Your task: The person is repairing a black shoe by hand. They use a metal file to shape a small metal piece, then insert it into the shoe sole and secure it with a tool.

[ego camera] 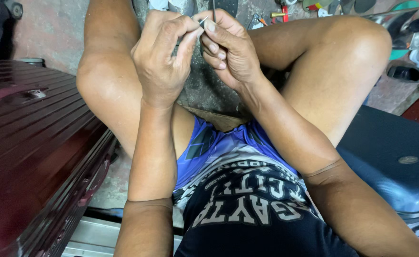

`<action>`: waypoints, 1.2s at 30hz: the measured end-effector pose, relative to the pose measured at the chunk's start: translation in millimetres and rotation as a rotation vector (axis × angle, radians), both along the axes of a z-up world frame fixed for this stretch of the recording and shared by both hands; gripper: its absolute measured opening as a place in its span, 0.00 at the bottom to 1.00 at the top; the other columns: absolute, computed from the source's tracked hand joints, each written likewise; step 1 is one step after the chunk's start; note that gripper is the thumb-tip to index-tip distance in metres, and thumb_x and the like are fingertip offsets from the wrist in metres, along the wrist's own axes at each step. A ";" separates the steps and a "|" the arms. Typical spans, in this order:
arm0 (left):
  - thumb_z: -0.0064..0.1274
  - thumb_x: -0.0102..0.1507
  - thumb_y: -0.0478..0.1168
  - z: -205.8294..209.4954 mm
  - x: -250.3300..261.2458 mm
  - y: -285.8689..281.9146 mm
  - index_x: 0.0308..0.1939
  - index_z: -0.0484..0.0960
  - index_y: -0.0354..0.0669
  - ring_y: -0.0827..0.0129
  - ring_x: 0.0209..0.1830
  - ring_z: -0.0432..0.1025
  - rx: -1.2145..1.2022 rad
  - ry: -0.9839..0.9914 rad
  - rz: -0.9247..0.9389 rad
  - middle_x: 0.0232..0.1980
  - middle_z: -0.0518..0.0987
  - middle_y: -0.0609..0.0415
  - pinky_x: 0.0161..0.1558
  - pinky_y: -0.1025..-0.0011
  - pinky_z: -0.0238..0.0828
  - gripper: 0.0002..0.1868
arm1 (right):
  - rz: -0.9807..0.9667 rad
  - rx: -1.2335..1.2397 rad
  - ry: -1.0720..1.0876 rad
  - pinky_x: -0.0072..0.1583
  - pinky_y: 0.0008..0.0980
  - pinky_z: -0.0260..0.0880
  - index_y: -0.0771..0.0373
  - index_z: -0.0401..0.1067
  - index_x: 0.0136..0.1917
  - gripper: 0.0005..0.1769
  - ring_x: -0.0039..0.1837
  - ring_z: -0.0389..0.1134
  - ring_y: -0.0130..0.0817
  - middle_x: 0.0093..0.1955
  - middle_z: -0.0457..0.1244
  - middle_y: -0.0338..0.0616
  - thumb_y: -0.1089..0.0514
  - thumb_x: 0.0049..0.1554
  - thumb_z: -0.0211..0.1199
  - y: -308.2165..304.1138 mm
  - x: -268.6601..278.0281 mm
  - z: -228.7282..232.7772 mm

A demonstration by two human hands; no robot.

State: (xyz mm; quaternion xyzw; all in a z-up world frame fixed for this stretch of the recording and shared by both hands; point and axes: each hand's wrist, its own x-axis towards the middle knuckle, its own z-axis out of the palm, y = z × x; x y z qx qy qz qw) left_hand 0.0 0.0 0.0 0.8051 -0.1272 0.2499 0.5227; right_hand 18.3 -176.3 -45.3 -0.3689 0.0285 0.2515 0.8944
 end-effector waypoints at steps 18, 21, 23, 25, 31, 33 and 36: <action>0.61 0.65 0.24 -58.1 29.4 -14.3 0.47 0.77 0.38 0.68 0.36 0.78 0.026 0.252 0.067 0.45 0.77 0.52 0.40 0.72 0.77 0.11 | -0.115 -0.455 -0.085 0.37 0.20 0.50 0.61 0.60 0.69 0.12 0.36 0.50 0.20 0.41 0.59 0.37 0.60 0.74 0.51 -18.6 4.1 -34.4; 0.59 0.63 0.25 -74.6 38.9 -17.8 0.48 0.78 0.37 0.64 0.35 0.79 0.066 0.268 0.071 0.44 0.78 0.50 0.40 0.70 0.78 0.12 | -0.158 -0.824 -0.507 0.48 0.23 0.60 0.60 0.59 0.75 0.15 0.44 0.55 0.22 0.42 0.53 0.36 0.64 0.76 0.51 -10.6 -0.7 -52.5; 0.60 0.62 0.26 -81.8 41.9 -22.0 0.47 0.77 0.37 0.57 0.39 0.78 0.160 0.242 0.085 0.44 0.77 0.48 0.43 0.64 0.76 0.12 | -0.131 -0.857 -0.507 0.49 0.26 0.60 0.60 0.58 0.77 0.19 0.44 0.55 0.22 0.44 0.53 0.36 0.66 0.74 0.50 -8.4 -1.0 -58.2; 0.60 0.61 0.27 -87.0 44.0 -24.8 0.46 0.77 0.38 0.52 0.42 0.76 0.239 0.217 0.096 0.45 0.77 0.47 0.45 0.60 0.74 0.12 | -0.111 -0.879 -0.509 0.50 0.27 0.61 0.60 0.58 0.77 0.20 0.44 0.55 0.23 0.44 0.53 0.37 0.67 0.74 0.49 -6.1 -0.1 -61.5; 0.60 0.62 0.27 -87.3 42.5 -31.1 0.48 0.78 0.39 0.50 0.46 0.75 0.321 0.206 0.110 0.48 0.76 0.46 0.48 0.58 0.74 0.12 | -0.114 -0.936 -0.475 0.48 0.29 0.62 0.57 0.59 0.77 0.22 0.42 0.56 0.26 0.40 0.53 0.39 0.69 0.72 0.49 -3.3 3.2 -66.8; 0.60 0.63 0.27 -84.2 42.7 -32.1 0.48 0.78 0.39 0.51 0.46 0.75 0.331 0.199 0.115 0.48 0.76 0.47 0.48 0.59 0.74 0.12 | -0.142 -0.900 -0.482 0.49 0.31 0.62 0.57 0.60 0.76 0.21 0.41 0.57 0.28 0.39 0.54 0.41 0.69 0.72 0.50 -1.7 4.9 -69.3; 0.60 0.64 0.27 -79.4 43.3 -34.4 0.47 0.78 0.39 0.53 0.45 0.76 0.338 0.241 0.112 0.48 0.76 0.47 0.47 0.60 0.75 0.10 | -0.150 -0.973 -0.542 0.51 0.34 0.64 0.55 0.62 0.75 0.22 0.41 0.57 0.31 0.39 0.53 0.43 0.69 0.71 0.52 -0.8 6.9 -73.9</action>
